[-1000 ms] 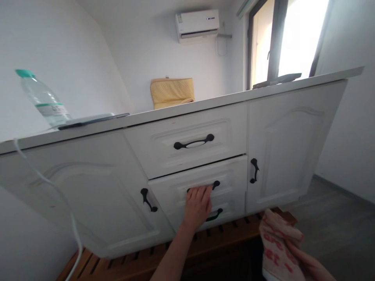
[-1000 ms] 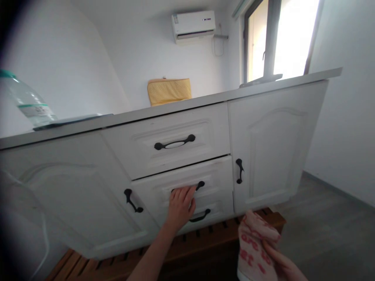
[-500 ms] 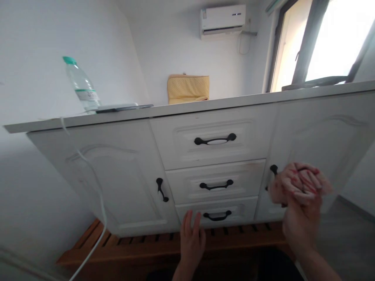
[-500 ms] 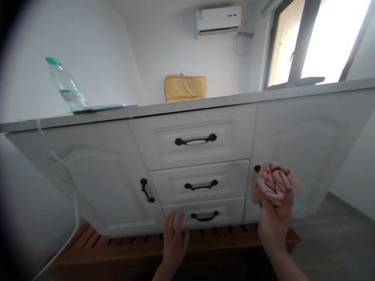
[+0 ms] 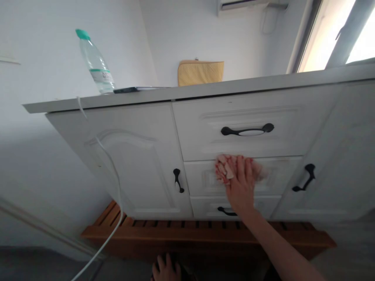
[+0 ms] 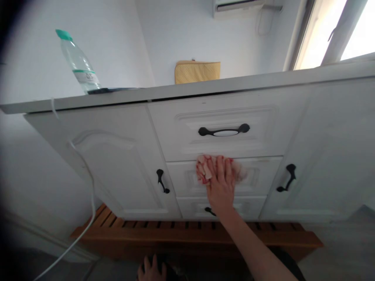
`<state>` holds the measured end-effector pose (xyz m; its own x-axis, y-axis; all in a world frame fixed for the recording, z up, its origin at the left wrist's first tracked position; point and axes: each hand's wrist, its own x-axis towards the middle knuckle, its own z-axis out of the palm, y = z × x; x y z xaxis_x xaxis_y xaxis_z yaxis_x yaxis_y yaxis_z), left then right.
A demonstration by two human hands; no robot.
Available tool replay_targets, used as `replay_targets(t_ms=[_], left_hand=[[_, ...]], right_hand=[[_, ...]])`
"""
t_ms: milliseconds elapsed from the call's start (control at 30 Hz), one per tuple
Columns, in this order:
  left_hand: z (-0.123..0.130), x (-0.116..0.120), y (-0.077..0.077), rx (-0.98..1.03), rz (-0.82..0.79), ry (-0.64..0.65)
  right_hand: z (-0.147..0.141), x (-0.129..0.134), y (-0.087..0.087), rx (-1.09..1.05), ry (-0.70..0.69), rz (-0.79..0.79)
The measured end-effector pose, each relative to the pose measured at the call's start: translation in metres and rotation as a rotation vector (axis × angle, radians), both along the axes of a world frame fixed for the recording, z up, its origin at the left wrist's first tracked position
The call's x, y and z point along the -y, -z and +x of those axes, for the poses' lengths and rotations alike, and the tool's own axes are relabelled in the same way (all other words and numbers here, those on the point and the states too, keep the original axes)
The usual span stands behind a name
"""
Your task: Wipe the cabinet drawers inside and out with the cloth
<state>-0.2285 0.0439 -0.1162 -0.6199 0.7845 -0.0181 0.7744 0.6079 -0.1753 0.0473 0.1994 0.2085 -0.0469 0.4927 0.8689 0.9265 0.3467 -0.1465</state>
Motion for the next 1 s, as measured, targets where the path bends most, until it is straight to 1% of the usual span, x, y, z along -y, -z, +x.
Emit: replay_targets(t_ms=[67,133,233,300,367,433,500,567,633,733,800,900,1000], left_hand=[[0.006,-0.001,-0.006,-0.017,0.043,0.008],[0.01,0.001,-0.012,0.012,0.078,0.024],[0.009,0.003,-0.018,0.067,0.106,0.031],[0.004,0.005,-0.018,0.074,0.107,0.025],[-0.002,0.006,-0.015,0.058,0.108,0.012],[-0.007,0.007,-0.012,0.032,0.108,-0.013],[-0.01,0.008,-0.011,0.016,0.103,-0.026],[-0.008,0.009,-0.015,0.015,0.094,-0.011],[-0.003,0.01,-0.023,0.015,0.089,0.022],[0.005,0.011,-0.032,0.002,0.093,0.063],[0.008,0.011,-0.033,-0.018,0.105,0.077],[0.006,0.012,-0.029,-0.041,0.118,0.091],[0.005,0.013,-0.027,-0.052,0.113,0.095]], right_hand=[[-0.031,0.0,-0.005,0.024,-0.043,-0.023],[-0.063,-0.003,-0.009,0.049,-0.105,-0.043],[-0.102,-0.007,-0.012,0.117,-0.247,-0.065],[-0.113,-0.01,-0.013,0.178,-0.33,-0.05],[-0.107,-0.012,-0.014,0.228,-0.396,-0.032],[-0.087,-0.013,-0.014,0.247,-0.438,-0.028],[-0.059,-0.012,-0.015,0.228,-0.429,-0.043],[-0.031,-0.008,-0.018,0.197,-0.366,-0.084],[-0.005,-0.003,-0.02,0.194,-0.295,-0.126],[0.033,0.003,-0.02,0.187,-0.194,-0.13],[0.063,0.005,-0.016,0.135,-0.123,-0.127],[0.115,0.005,-0.006,0.009,0.005,-0.125],[0.156,0.005,0.013,-0.115,0.105,-0.074]])
